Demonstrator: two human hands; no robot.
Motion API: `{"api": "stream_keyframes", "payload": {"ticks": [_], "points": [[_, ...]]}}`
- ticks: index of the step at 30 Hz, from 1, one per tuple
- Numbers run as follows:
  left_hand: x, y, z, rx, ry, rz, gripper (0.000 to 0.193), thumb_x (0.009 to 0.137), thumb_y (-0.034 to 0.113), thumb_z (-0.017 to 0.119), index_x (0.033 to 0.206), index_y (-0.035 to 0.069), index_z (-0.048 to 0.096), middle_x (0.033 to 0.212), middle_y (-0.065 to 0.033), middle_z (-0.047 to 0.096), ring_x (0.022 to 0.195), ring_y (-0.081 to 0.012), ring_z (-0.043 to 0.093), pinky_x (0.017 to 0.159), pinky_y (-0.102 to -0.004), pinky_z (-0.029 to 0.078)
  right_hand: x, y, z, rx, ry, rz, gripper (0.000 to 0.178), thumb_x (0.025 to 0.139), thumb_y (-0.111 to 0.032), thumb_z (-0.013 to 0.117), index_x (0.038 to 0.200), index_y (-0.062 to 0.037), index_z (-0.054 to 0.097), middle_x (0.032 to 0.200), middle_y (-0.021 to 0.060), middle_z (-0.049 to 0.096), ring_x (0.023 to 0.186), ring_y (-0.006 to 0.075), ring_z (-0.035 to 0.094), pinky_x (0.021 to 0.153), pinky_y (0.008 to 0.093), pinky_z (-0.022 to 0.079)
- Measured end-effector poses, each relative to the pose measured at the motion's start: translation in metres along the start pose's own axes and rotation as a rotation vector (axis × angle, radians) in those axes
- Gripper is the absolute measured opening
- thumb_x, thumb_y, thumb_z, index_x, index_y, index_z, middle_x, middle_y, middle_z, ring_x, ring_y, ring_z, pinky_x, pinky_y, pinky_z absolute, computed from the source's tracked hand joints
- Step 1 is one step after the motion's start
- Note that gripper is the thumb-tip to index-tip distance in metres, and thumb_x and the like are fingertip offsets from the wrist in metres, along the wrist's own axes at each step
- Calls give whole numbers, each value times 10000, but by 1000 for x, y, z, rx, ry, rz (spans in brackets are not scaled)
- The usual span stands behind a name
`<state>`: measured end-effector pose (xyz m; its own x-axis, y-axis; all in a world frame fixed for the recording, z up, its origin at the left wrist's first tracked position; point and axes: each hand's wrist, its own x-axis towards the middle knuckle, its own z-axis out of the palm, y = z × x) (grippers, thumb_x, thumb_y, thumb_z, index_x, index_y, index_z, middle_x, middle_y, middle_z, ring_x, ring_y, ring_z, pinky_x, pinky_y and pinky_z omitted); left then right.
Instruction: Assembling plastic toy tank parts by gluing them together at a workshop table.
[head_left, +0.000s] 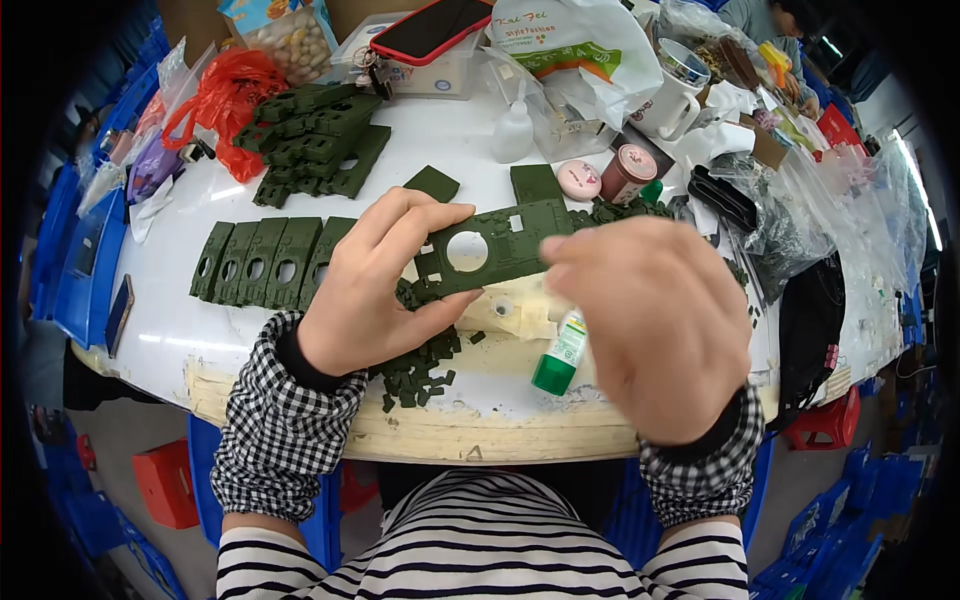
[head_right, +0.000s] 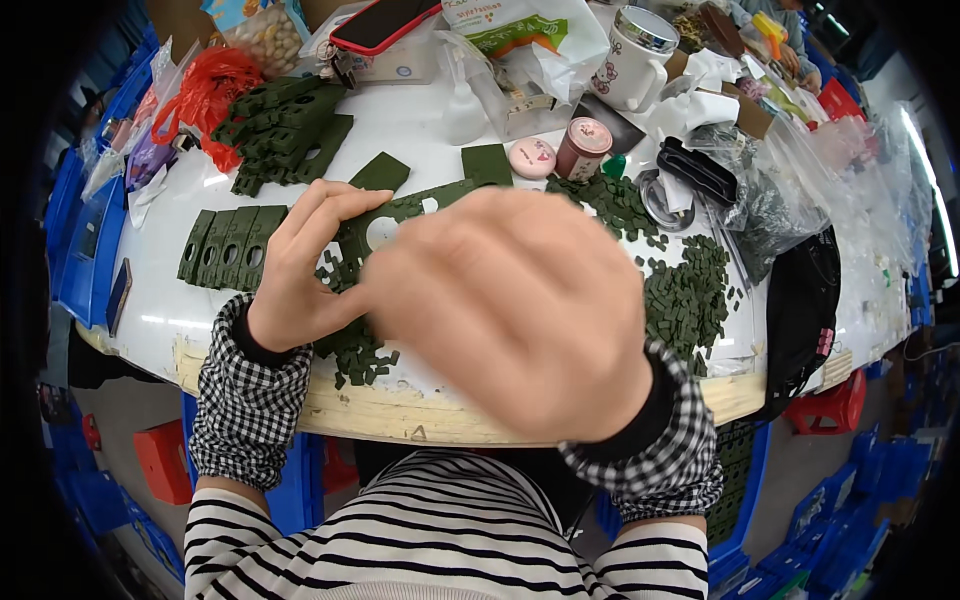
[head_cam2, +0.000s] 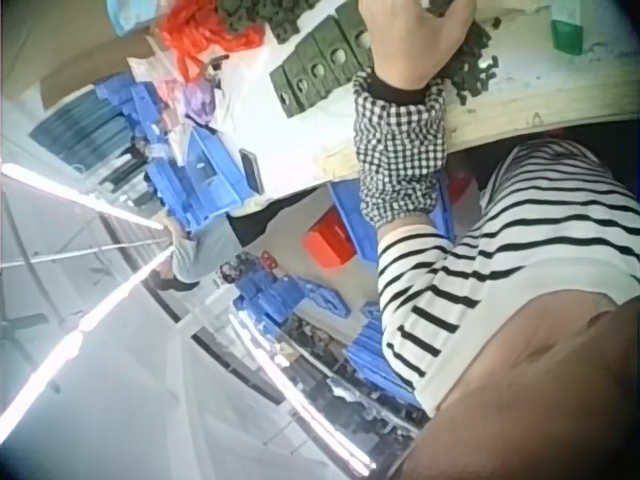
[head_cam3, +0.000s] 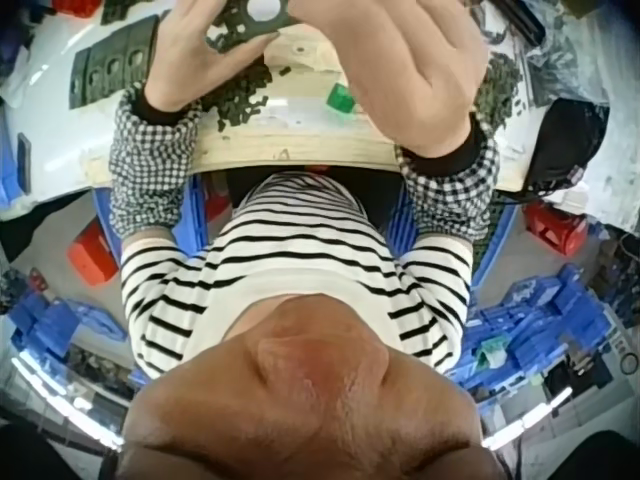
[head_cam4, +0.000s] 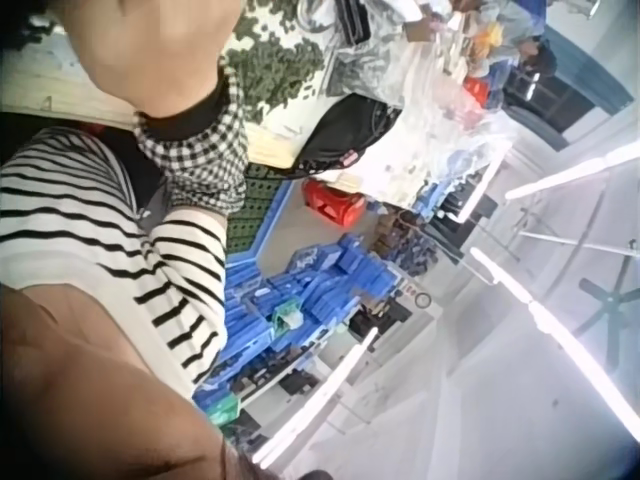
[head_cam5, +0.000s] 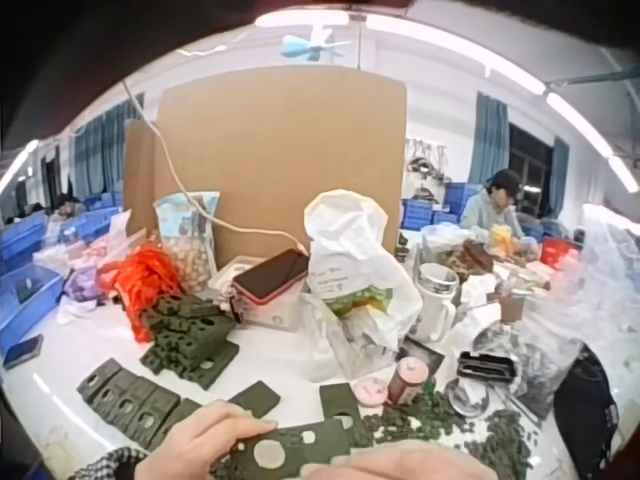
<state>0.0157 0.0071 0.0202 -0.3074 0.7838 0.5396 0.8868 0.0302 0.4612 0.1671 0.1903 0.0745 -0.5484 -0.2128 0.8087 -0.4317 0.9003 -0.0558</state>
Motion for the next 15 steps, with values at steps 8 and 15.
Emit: {"api": "stream_keyframes", "payload": {"ticks": [8,15], "points": [[1,5,2,-8,40,9,599,667,50,829,1223,27,607,1043,-138,575,900,-292,600,774,-350,508,4,-49,-33,39,-338,-312,172,782,54,698,939,-9,671,849,96,692,744,226,682,682,298,547],[-2,6,0,3,55,17,592,673,54,828,1222,26,608,1041,-142,575,907,-295,601,778,-354,510,-3,-47,-50,18,-397,-295,200,763,55,714,948,-13,683,849,92,684,744,219,678,672,296,543]]}}
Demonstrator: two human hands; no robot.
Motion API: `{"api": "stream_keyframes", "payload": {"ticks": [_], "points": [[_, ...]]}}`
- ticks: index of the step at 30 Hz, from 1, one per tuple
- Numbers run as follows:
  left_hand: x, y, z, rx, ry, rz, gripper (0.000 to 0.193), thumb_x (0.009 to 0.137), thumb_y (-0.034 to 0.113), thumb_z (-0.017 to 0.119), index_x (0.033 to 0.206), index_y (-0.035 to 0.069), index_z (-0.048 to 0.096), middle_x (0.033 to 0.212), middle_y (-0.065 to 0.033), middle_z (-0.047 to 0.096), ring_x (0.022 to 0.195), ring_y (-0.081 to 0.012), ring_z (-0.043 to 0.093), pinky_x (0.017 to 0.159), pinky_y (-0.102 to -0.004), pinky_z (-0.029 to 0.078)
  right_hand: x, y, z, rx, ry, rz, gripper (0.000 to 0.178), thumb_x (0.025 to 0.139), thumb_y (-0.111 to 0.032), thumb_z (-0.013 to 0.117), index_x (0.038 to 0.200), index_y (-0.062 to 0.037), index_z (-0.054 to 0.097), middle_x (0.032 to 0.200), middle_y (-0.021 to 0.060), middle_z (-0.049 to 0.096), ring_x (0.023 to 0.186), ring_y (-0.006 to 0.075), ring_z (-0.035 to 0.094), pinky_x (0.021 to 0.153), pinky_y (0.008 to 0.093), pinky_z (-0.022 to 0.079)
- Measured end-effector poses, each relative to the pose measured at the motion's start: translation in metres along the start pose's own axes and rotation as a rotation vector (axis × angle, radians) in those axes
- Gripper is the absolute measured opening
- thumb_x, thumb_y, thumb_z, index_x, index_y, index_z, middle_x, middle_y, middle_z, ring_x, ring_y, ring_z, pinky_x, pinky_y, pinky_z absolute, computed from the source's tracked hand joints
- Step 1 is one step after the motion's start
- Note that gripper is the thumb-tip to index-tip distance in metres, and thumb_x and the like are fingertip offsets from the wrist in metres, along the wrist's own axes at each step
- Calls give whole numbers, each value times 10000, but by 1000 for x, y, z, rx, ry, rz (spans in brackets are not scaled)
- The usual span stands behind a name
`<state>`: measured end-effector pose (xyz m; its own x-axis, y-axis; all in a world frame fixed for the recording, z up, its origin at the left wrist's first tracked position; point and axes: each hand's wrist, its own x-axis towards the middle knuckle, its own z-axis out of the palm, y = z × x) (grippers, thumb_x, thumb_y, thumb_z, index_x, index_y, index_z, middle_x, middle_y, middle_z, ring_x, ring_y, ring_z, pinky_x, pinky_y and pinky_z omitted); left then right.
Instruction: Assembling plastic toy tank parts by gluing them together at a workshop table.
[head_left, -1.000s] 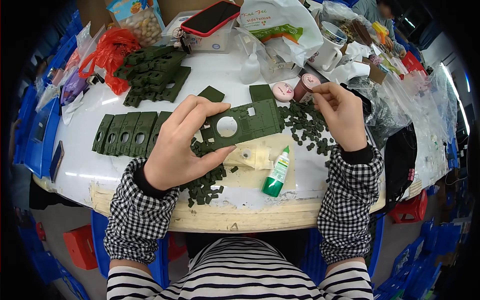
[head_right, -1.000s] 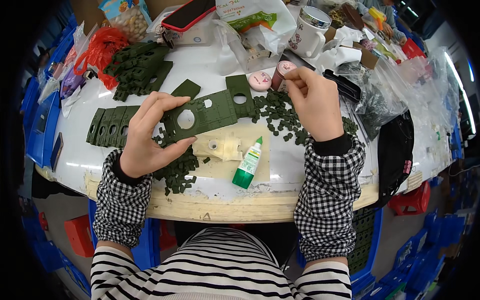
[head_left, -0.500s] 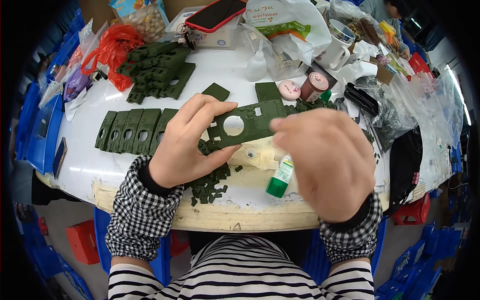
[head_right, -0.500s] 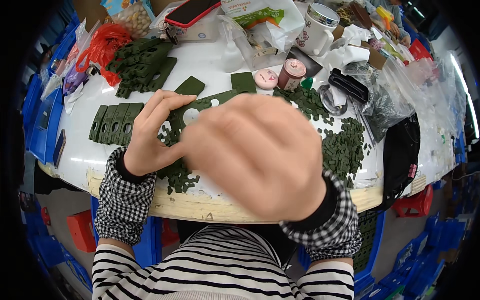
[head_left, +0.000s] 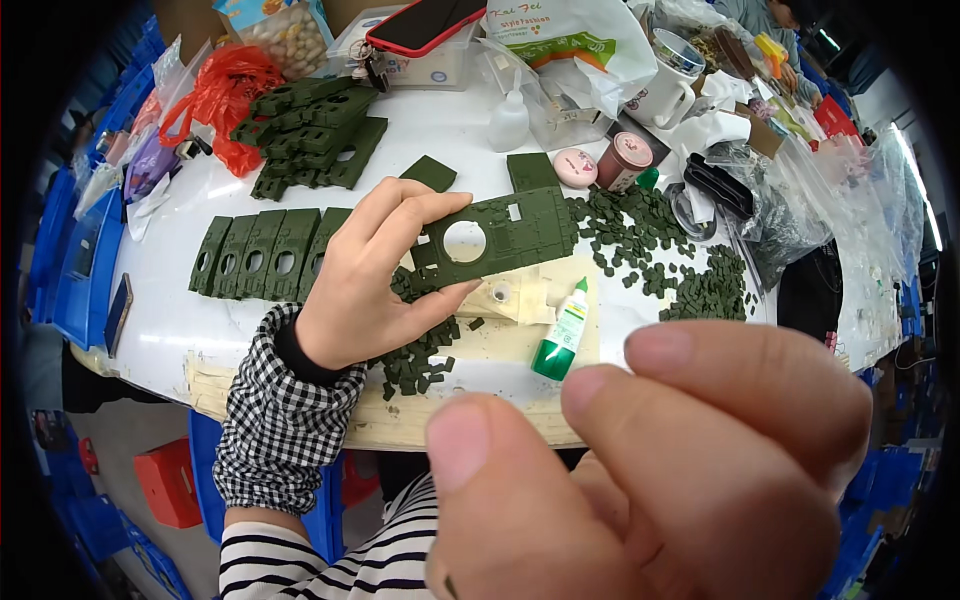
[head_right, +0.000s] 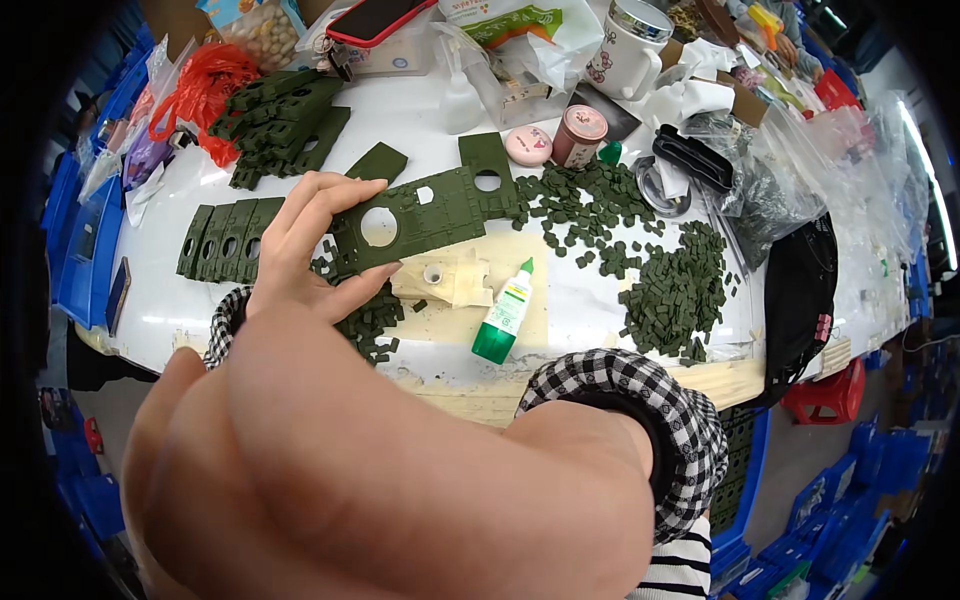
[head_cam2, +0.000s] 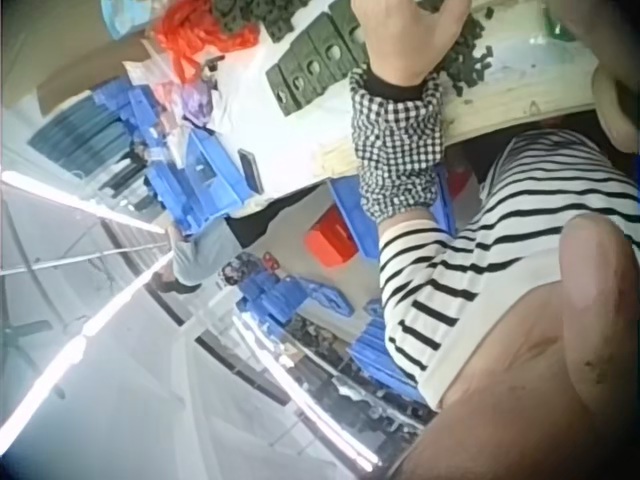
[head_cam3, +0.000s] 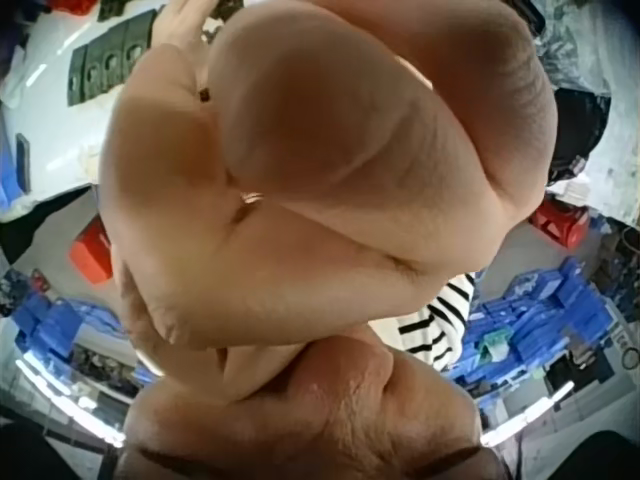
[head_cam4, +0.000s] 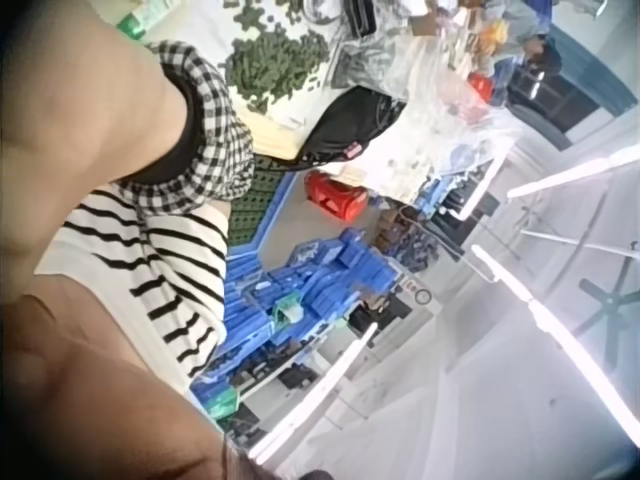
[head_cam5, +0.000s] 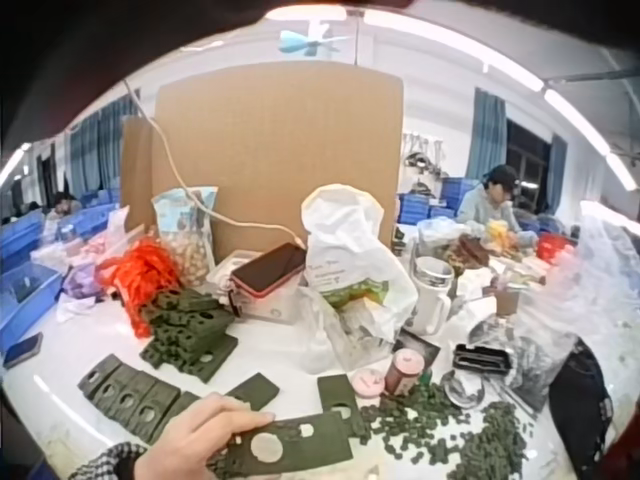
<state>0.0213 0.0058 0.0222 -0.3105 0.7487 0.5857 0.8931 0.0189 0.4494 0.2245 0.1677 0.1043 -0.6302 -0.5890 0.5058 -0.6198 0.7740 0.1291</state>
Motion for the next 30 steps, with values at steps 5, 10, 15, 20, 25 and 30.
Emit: {"api": "stream_keyframes", "payload": {"ticks": [5,10,15,20,25,30], "points": [[0,1,0,-12,-11,-10,591,675,63,823,1224,26,607,1052,-148,575,927,-302,602,803,-368,512,5,-1,-2,-5,0,-1,220,749,55,726,954,-16,692,850,90,678,744,214,676,665,294,540],[-3,0,1,-45,1,-54,591,674,68,815,1226,33,607,1059,-151,575,941,-314,600,811,-375,511,21,10,13,-13,53,1,240,735,56,738,960,-19,701,850,87,673,744,209,673,658,293,537],[-3,-1,-3,14,2,32,592,673,60,822,1223,33,606,1039,-140,567,913,-302,592,784,-362,508,22,41,34,4,248,185,260,721,56,749,966,-23,709,850,84,667,745,204,671,650,291,534],[1,3,-1,-17,3,1,593,663,68,836,1210,7,618,1065,-149,595,977,-279,613,852,-345,513,0,63,70,258,647,537,168,777,64,741,923,-12,708,863,86,677,734,172,676,652,263,543],[-2,4,-2,17,8,-7,587,673,84,836,1213,4,619,1067,-153,590,984,-280,608,845,-342,515,-2,58,79,858,724,939,146,846,42,731,984,31,684,936,90,712,845,111,684,759,246,561],[-2,3,1,22,24,-32,579,674,72,834,1208,0,622,1057,-147,589,960,-270,608,817,-336,515,-9,61,79,1193,593,1013,172,912,7,673,1075,62,678,960,103,716,862,123,682,799,237,551]]}}
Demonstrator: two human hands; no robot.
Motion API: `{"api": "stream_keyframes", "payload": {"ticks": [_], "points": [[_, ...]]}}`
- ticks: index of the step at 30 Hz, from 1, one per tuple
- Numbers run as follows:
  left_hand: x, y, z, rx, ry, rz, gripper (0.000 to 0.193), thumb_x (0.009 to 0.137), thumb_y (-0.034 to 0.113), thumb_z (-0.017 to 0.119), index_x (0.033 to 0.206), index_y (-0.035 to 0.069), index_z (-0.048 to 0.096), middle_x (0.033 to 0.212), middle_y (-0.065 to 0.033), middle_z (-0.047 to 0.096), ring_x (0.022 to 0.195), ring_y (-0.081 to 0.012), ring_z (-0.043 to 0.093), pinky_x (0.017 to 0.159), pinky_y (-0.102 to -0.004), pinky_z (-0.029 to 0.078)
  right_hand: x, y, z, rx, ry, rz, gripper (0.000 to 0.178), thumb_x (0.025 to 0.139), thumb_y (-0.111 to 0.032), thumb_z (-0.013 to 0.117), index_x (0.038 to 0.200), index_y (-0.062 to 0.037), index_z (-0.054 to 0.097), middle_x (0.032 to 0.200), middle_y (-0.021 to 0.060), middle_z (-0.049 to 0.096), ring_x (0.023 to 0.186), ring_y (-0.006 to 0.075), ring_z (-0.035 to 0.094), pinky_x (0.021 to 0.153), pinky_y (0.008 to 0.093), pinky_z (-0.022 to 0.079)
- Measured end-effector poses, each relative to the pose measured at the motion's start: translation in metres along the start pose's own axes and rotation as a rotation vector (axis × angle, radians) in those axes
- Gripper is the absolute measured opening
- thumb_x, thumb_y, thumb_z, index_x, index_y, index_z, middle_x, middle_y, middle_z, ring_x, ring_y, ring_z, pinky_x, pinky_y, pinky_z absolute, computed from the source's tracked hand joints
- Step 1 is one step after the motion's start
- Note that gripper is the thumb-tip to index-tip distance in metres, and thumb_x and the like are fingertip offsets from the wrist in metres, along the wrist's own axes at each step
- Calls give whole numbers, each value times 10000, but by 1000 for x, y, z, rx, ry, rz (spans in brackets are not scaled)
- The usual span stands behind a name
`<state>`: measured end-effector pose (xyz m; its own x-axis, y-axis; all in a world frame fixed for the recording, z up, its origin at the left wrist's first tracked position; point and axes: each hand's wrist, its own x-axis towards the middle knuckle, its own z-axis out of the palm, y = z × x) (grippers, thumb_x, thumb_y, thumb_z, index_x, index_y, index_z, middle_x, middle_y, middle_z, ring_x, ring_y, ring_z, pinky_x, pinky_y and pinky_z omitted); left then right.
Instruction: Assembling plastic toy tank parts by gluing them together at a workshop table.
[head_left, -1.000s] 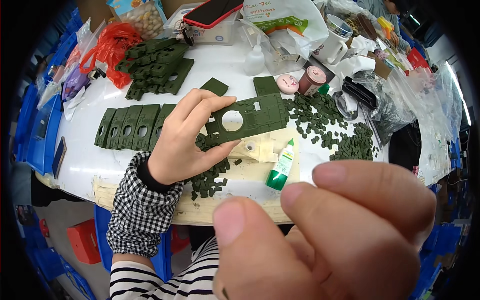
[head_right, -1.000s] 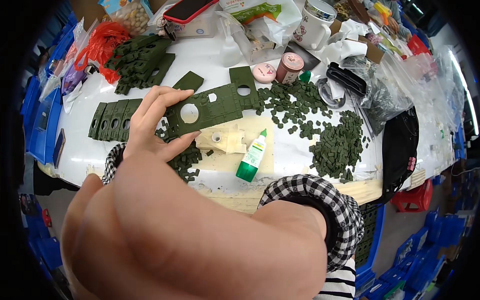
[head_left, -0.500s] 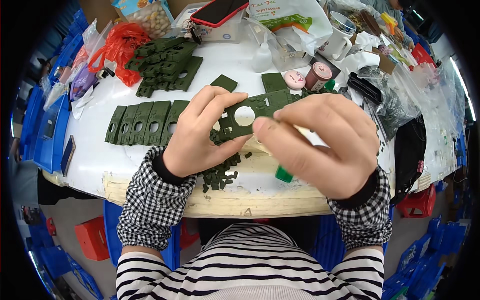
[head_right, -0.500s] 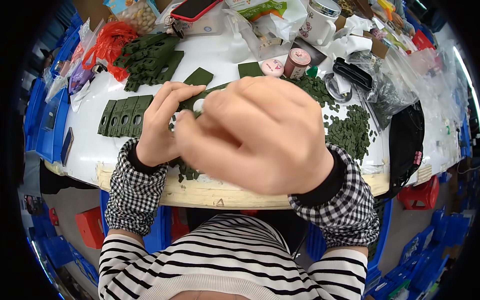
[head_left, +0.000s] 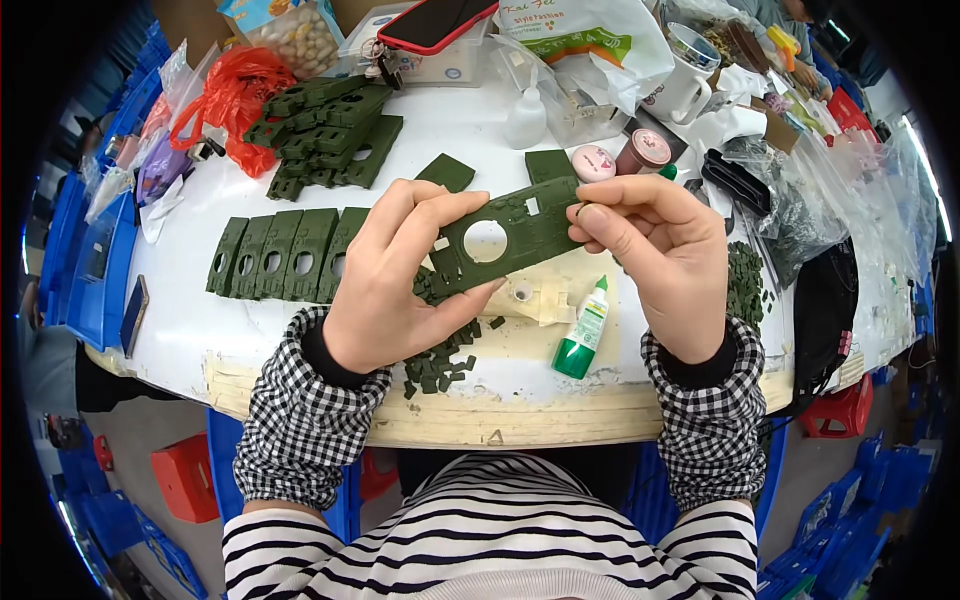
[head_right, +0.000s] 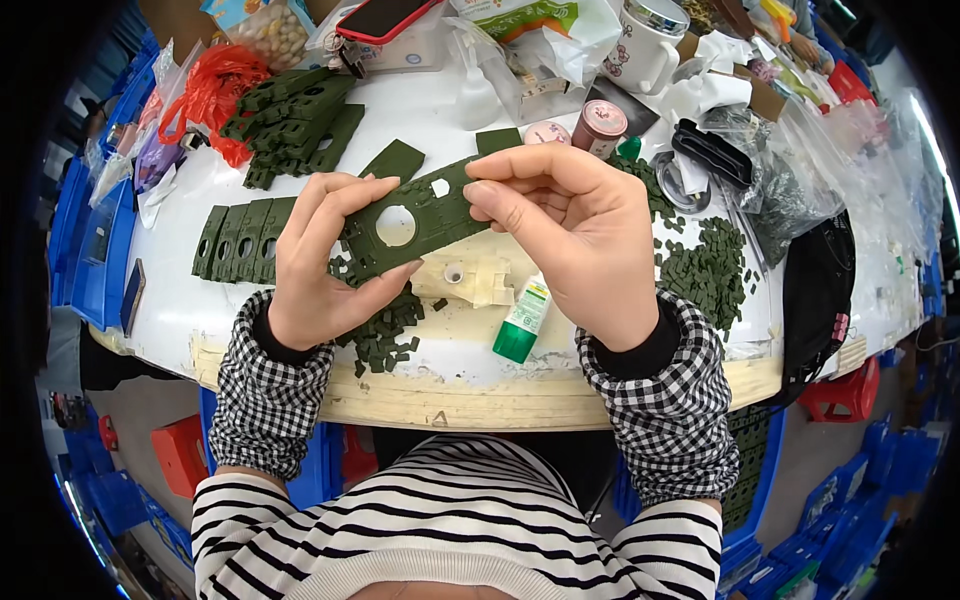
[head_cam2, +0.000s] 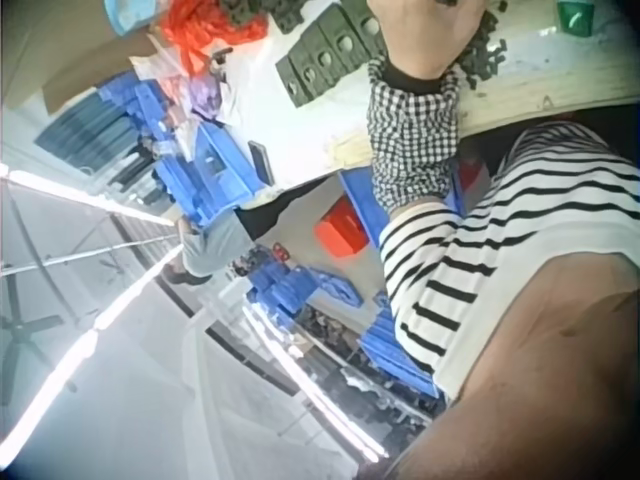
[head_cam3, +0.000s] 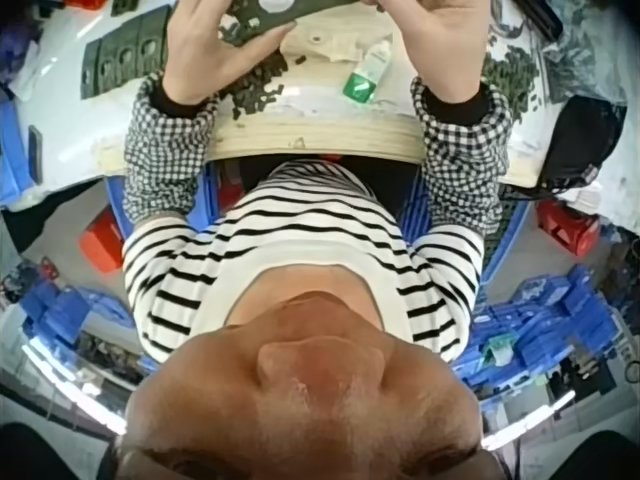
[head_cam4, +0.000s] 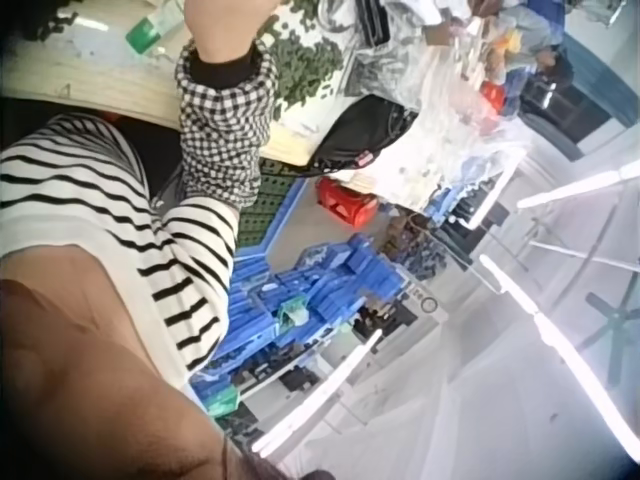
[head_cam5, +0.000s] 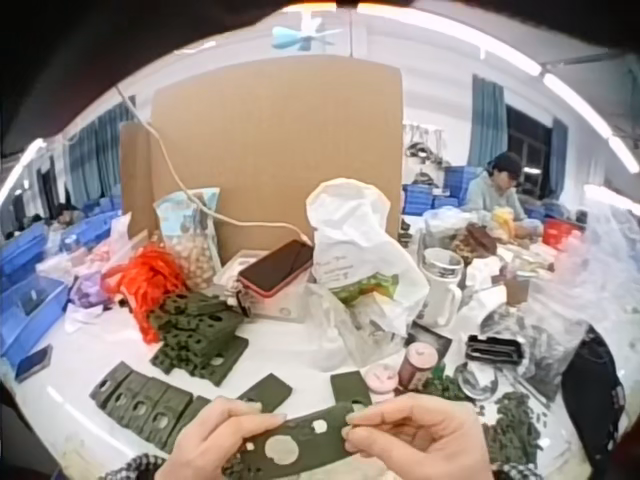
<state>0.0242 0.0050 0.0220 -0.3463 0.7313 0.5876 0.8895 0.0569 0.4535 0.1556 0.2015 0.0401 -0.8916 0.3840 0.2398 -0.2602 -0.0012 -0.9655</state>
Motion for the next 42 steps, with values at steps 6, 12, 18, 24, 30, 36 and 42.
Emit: {"api": "stream_keyframes", "payload": {"ticks": [6,12,18,24,30,36,42], "points": [[1,1,0,0,3,0,577,674,60,832,1207,-1,622,1051,-142,591,953,-266,608,810,-333,511,4,0,-6,46,-69,119,206,916,-14,673,1108,60,683,990,109,718,881,128,681,806,241,545],[2,-1,1,18,28,55,585,664,75,834,1202,16,614,1006,-129,563,864,-265,593,717,-334,507,6,4,-8,52,-98,122,242,902,-8,686,1133,62,676,1008,125,718,905,140,687,833,250,553],[1,-1,2,14,34,65,589,661,69,834,1205,19,615,1004,-127,562,860,-262,594,713,-331,510,5,6,-8,13,-111,99,244,899,4,682,1135,66,677,1026,134,719,911,147,688,835,254,556],[0,0,1,-4,-8,2,586,666,63,836,1210,4,626,1043,-134,591,955,-261,607,819,-333,511,6,6,-10,18,-101,121,236,903,-9,683,1129,59,675,1000,124,722,902,140,688,823,248,551],[0,0,1,-6,-5,-6,587,663,59,838,1209,4,629,1044,-132,592,954,-257,610,817,-331,513,7,2,-11,24,-77,163,218,917,-48,684,1106,60,675,987,117,717,897,135,689,822,256,558],[0,0,2,4,-8,-4,594,658,44,840,1212,7,631,1047,-130,592,958,-254,610,820,-329,515,6,2,-9,46,-68,121,220,919,-40,674,1112,66,662,999,126,715,896,142,691,828,255,563],[0,1,1,5,-8,-2,592,657,44,841,1210,7,632,1051,-131,593,961,-255,609,821,-330,515,6,5,-9,35,-68,95,211,907,-28,677,1097,65,666,983,113,708,904,138,689,840,249,557]]}}
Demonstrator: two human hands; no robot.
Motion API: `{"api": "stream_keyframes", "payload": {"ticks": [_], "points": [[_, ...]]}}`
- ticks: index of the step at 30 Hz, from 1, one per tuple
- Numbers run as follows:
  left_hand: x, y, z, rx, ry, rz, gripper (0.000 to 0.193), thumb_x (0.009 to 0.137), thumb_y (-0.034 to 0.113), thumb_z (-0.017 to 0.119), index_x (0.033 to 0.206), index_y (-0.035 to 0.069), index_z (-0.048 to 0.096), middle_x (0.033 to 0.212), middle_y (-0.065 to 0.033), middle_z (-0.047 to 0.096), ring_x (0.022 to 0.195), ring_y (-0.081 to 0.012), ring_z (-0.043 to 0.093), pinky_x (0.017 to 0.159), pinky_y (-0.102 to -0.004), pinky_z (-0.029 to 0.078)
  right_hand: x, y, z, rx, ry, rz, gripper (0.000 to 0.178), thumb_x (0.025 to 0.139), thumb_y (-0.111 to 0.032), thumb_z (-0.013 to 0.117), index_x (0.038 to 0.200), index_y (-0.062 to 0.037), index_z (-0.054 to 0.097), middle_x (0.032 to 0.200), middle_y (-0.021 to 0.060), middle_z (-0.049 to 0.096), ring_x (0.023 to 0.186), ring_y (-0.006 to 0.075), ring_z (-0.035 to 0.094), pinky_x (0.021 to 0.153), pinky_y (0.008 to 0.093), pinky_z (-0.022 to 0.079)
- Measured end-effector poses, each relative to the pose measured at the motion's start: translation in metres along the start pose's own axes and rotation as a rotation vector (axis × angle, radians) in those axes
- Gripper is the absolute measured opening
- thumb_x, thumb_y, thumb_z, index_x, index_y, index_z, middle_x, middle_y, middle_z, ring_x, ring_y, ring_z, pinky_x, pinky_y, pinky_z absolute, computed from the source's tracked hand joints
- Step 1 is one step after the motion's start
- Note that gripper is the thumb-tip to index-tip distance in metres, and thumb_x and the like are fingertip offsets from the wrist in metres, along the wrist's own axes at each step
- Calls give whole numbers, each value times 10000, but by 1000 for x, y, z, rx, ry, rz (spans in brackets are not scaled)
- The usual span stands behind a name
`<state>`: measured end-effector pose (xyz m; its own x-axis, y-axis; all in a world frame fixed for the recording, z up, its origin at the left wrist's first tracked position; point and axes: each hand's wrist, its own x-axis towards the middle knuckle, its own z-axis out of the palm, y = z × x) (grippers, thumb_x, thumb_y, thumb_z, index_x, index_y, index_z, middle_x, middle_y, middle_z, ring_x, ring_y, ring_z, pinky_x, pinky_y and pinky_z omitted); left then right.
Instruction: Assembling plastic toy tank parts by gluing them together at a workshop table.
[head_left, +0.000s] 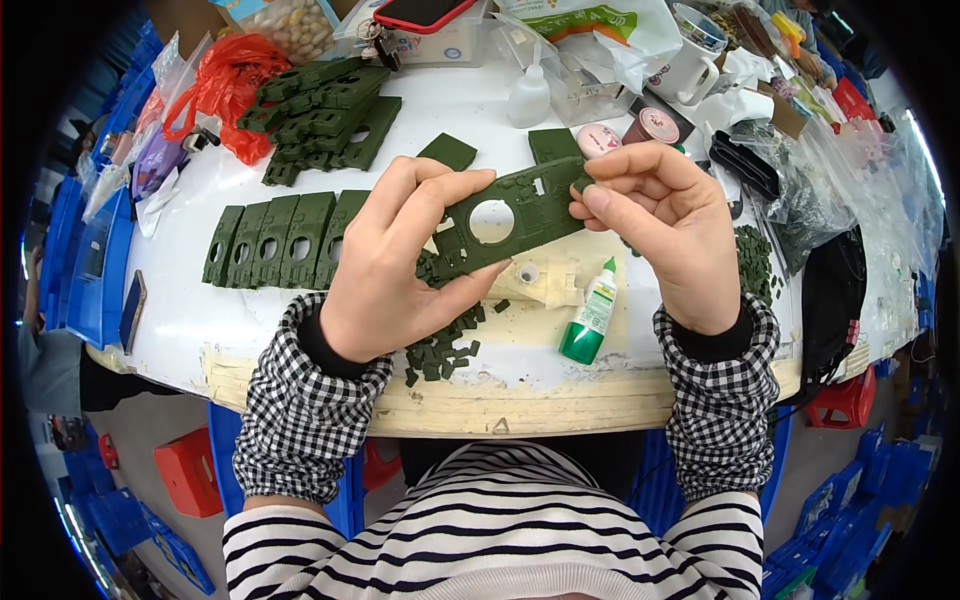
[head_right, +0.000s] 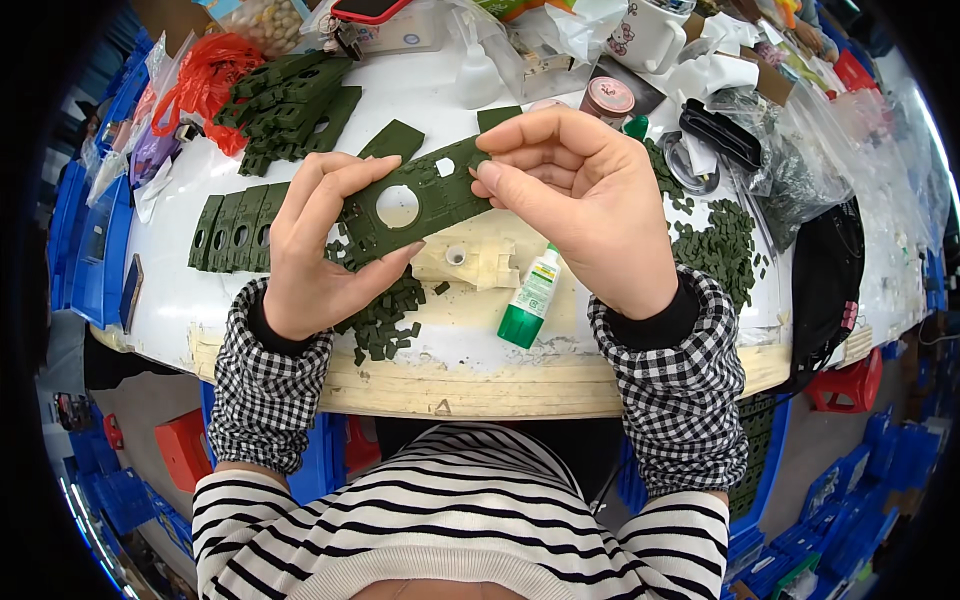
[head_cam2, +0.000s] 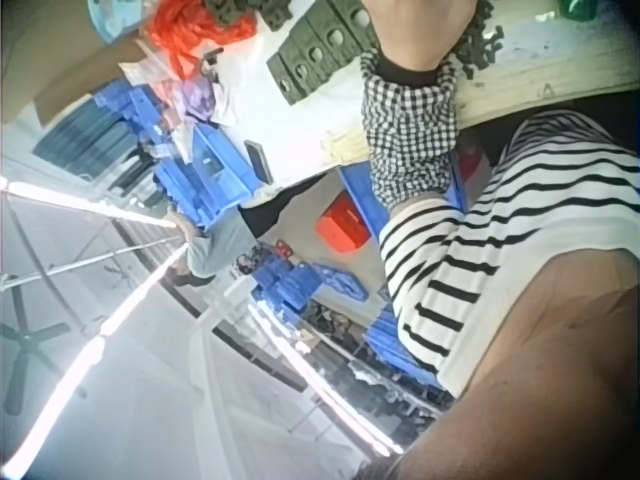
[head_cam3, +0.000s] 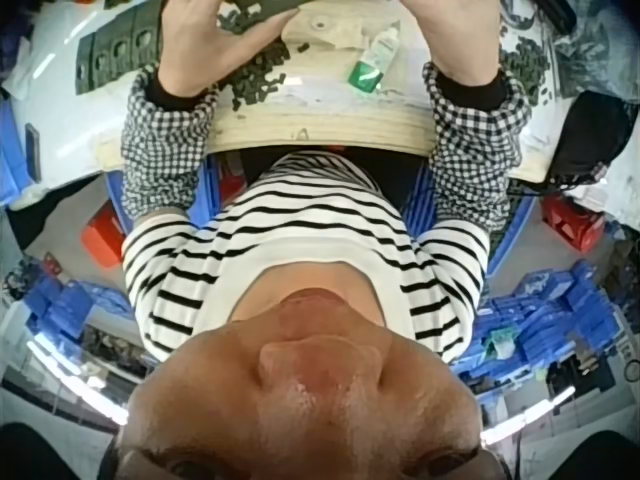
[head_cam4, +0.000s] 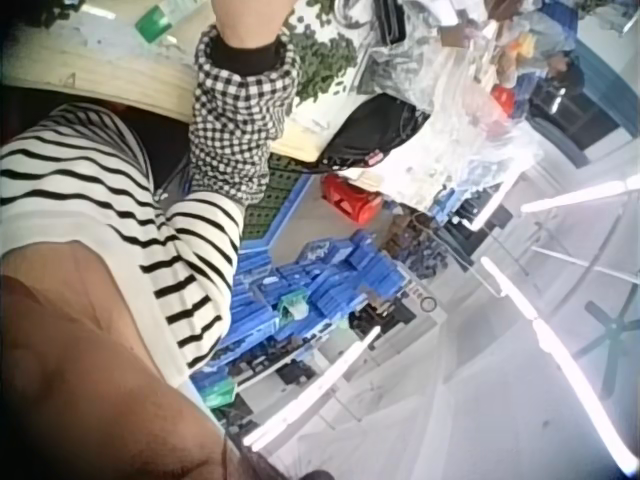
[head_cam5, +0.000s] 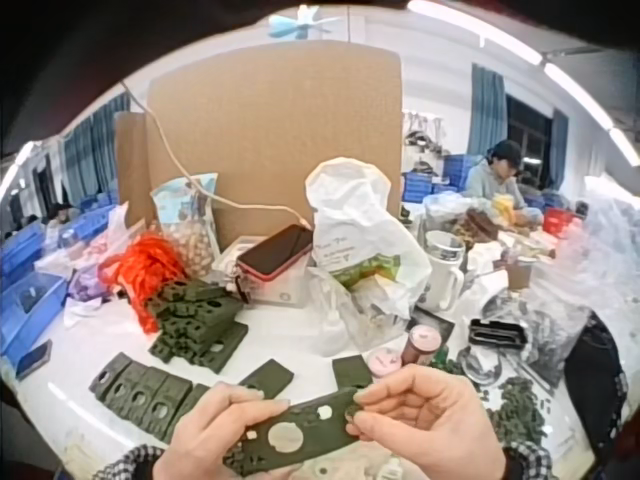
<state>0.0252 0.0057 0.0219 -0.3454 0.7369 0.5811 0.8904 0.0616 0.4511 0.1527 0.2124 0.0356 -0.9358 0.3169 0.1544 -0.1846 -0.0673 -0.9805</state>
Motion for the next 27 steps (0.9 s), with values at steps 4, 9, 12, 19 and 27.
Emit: {"api": "stream_keyframes", "payload": {"ticks": [4,9,12,19,27], "points": [[0,0,0,1,1,3,587,660,46,842,1207,6,633,1056,-133,596,965,-259,610,822,-331,515,-1,-1,1,-2,17,17,204,904,-26,677,1089,61,670,972,104,707,890,127,682,838,246,554],[-1,1,2,2,2,5,586,663,48,844,1208,5,633,1059,-137,601,973,-265,614,830,-337,519,-2,-1,3,-93,39,-18,193,904,-18,678,1078,66,685,963,100,716,863,108,671,819,234,553],[-1,3,3,23,0,4,584,666,49,845,1208,4,632,1057,-140,601,975,-276,620,863,-352,530,-3,0,6,-128,61,-41,182,905,-9,680,1071,63,695,957,95,720,850,103,669,799,224,551],[-3,5,6,57,18,1,575,668,55,845,1200,3,632,1034,-147,598,959,-296,631,956,-405,540,-3,4,7,-187,73,-78,150,899,-22,690,1028,53,698,923,73,711,825,97,658,764,219,538],[-3,5,8,72,21,44,585,667,72,854,1201,-8,630,984,-139,593,915,-273,619,976,-432,537,0,15,5,-501,141,-264,157,792,-112,745,915,-14,735,1029,85,630,903,151,590,827,284,481]]}}
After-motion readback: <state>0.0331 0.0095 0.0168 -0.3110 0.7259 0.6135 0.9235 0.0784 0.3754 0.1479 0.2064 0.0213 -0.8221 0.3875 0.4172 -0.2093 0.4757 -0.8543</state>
